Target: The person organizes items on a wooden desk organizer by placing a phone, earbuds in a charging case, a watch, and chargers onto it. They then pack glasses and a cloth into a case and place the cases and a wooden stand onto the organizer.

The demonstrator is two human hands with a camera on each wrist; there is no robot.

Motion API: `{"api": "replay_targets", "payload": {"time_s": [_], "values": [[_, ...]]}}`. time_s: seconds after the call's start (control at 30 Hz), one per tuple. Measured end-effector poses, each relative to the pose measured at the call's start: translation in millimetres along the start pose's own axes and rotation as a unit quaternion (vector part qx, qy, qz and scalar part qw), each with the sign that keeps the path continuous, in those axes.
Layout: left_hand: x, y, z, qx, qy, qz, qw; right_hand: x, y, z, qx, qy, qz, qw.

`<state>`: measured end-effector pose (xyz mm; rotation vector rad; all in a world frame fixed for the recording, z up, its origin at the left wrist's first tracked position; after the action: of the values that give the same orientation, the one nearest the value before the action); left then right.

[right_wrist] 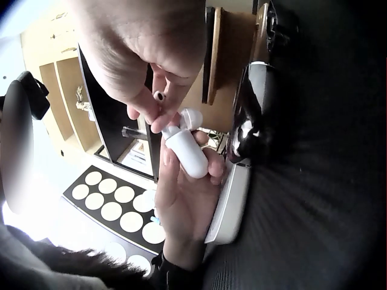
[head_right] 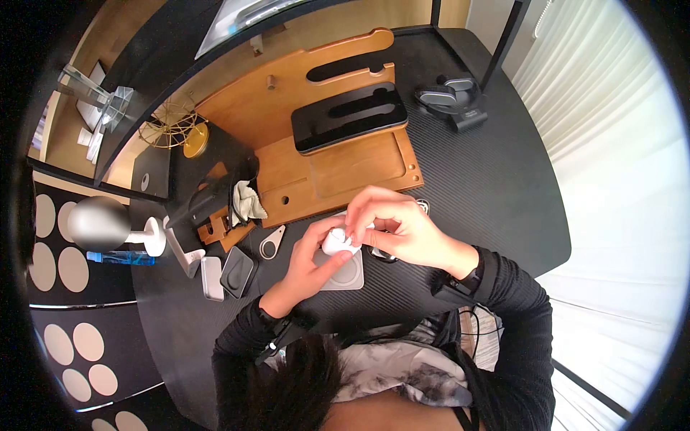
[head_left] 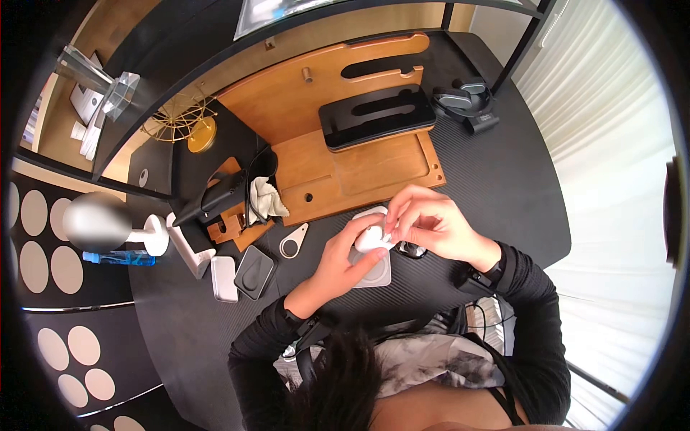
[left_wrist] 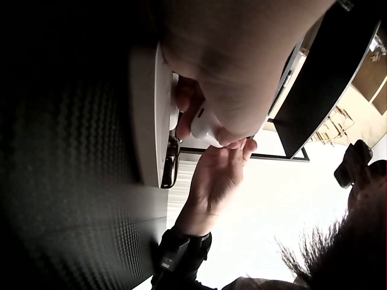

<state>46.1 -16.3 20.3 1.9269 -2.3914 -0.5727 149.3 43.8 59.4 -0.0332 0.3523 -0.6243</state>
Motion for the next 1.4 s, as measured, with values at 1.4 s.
{"api": "replay_targets", "payload": {"time_s": [1.4], "values": [[-12.3, 11.0, -10.3, -0.334, 0.011, -0.025, 0.942, -2.4, 87.2, -24.2, 0.278, -0.054, -0.147, 0.948]]}}
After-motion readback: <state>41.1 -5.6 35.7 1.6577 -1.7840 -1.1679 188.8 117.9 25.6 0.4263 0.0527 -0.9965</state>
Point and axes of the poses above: each hand's wrist, its own x-axis away from the middle knuckle, its own y-axis out of the back of the hand, z = x × y, the point moved 10 cm from there along -x, towards the middle knuckle, and after that the axes turned 2 degrees about z, right-handed, at the moved point
